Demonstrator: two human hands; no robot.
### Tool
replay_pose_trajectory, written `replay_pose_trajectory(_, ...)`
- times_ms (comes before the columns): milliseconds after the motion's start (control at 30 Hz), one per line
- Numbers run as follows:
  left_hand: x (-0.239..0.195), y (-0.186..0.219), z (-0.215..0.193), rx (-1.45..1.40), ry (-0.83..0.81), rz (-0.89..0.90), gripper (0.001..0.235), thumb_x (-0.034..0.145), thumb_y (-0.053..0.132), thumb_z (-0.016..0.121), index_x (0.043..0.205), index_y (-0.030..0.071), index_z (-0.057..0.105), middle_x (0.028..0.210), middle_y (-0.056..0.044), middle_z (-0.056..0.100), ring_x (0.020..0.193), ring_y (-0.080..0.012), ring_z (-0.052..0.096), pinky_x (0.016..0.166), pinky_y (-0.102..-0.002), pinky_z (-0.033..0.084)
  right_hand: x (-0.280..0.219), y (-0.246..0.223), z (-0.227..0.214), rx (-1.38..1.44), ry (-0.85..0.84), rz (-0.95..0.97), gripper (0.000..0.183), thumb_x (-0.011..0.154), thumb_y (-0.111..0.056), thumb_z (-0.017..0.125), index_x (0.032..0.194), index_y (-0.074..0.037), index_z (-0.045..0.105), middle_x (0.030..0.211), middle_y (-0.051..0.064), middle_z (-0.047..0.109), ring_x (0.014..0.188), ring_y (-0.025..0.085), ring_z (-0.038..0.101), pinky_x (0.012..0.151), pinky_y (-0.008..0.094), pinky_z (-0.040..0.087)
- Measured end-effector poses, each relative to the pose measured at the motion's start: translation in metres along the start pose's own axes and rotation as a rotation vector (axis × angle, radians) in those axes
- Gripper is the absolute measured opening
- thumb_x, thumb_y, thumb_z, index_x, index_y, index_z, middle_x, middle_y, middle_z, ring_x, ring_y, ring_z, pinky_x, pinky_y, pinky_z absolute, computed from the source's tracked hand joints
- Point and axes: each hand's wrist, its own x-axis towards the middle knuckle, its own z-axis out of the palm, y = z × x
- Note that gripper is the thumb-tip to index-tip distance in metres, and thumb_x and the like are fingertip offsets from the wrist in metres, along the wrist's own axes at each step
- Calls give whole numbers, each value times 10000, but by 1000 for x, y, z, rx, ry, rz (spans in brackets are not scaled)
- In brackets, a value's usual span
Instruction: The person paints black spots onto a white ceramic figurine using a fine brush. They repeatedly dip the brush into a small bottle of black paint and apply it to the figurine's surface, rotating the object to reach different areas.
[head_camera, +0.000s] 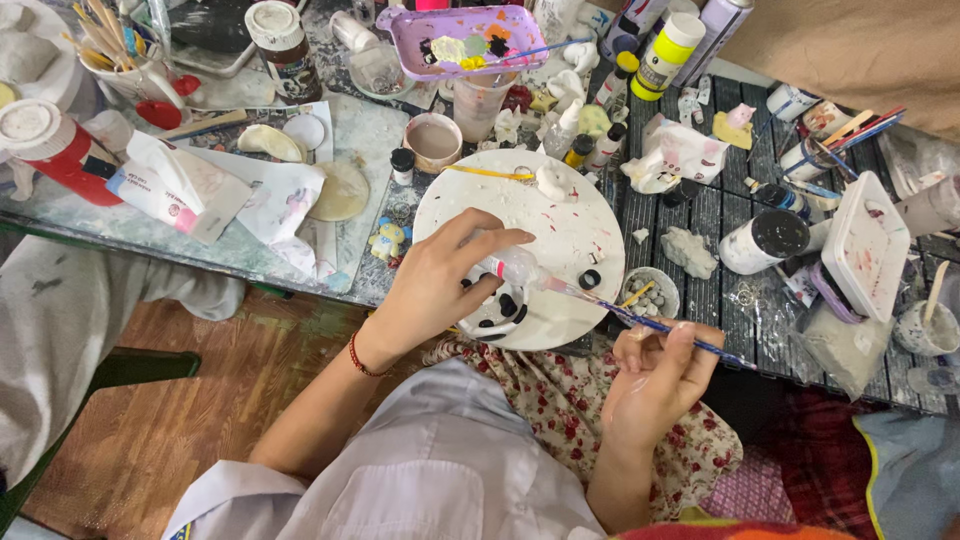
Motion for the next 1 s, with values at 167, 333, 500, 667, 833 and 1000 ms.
replay_pose_trajectory(167,-5,-11,3,-92,26,-40,554,765,2,753,1286,169,660,1155,-76,621,1028,-280,670,847,-383,556,0,3,-4,78,-4,75,181,1194,-227,482,1073,-93,468,851,53,583,621,92,402,600,270,345)
replay_pose_trajectory(333,-10,-34,10,-220,86,-87,520,784,-37,717,1278,115,661,1167,-78,640,1050,-257,661,881,-340,536,1,11,-11,14,-70,194,117,1142,-151,487,1058,-68,483,857,78,596,665,106,429,632,279,371)
replay_pose_trajectory(500,-15,-62,19,-319,147,-167,422,867,-50,711,1268,75,667,1155,-66,663,1027,-175,658,815,-265,529,1,25,-27,4,-250,284,81,1076,-112,492,1026,-49,506,912,108,612,680,115,435,648,281,397)
replay_pose_trajectory(667,-20,-84,29,-478,154,-185,390,896,-65,661,1274,30,637,1216,-68,646,1042,-117,647,838,-242,543,-2,38,-42,53,-288,355,89,1048,-128,539,1030,-52,498,955,148,612,706,135,446,651,281,394)
replay_pose_trajectory(833,-21,-96,35,-493,183,-194,355,919,-60,680,1261,26,640,1211,-61,639,1003,-96,635,808,-233,535,-9,47,-52,-6,-363,299,128,1017,-152,577,1047,-46,511,979,146,645,743,130,496,674,261,426)
replay_pose_trajectory(1000,-19,-96,37,-496,194,-233,357,918,-48,676,1262,31,627,1226,-48,646,918,-72,644,719,-211,537,-21,60,-49,-35,-419,173,126,1030,-95,621,1086,-46,519,1004,166,666,786,113,540,691,245,451)
